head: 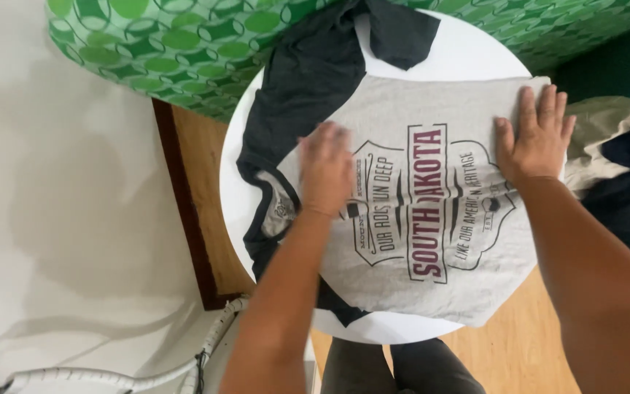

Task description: The person folds a gray t-shirt with black sleeves, a white checkered shirt, a black t-shirt, and a navy blue t-shirt on a white round table. Each garment is smoothed, folded into a compact rectangle, and then placed onto a stack on a nearby green patterned surface.

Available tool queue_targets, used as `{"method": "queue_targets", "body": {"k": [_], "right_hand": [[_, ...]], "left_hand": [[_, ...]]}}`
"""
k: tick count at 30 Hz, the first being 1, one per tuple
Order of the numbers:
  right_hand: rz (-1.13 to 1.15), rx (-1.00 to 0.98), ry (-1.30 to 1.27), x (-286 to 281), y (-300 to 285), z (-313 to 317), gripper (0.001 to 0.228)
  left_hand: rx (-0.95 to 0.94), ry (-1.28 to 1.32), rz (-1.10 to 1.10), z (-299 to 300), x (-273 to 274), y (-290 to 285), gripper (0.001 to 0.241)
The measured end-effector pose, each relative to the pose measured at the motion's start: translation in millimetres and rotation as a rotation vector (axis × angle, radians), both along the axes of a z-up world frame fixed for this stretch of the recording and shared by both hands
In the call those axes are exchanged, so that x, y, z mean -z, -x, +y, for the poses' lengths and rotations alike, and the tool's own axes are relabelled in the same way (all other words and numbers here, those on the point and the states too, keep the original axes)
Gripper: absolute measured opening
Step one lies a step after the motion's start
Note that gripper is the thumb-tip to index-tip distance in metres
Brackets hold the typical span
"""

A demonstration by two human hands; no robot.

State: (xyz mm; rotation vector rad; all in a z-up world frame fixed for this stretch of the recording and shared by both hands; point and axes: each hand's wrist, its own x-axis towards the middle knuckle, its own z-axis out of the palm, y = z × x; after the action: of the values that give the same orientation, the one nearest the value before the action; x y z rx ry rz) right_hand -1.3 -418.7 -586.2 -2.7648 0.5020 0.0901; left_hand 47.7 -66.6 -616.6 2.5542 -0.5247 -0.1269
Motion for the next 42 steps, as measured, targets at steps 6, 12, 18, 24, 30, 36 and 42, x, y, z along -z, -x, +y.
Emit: {"method": "queue_targets", "body": {"k": [6, 12, 18, 24, 30, 36, 42], "right_hand": [[0.044, -0.018, -0.001, 2, -13, -7, 0.075], [-0.050, -0.070, 0.029, 23, -3, 24, 0.076], [0.030, -0.656, -0.018, -31, 86, 153, 0.080], [0.029, -0.856, 0.036, -13, 135, 168, 0.069], [0.019, -0.870, 0.004, -7, 184, 157, 0.069], [-0.017, -0.809, -0.039, -22, 171, 160, 0.058], [-0.175, -0.710, -0.086, -23, 63, 178, 0.028]], "left_hand": [[-0.059, -0.149, -0.019, 36, -25, -28, 0.056], [-0.107, -0.109, -0.076, 26, -19, -11, 0.064], [-0.040, -0.101, -0.140, 64, -18, 107, 0.069], [-0.162, -0.132, -0.084, 89, -10, 154, 0.074], [-0.201, -0.158, -0.048, 79, -21, 203, 0.075], [-0.236, -0.113, -0.136, 77, -21, 197, 0.060], [-0.141, -0.002, -0.234, 71, -41, 101, 0.029]]}}
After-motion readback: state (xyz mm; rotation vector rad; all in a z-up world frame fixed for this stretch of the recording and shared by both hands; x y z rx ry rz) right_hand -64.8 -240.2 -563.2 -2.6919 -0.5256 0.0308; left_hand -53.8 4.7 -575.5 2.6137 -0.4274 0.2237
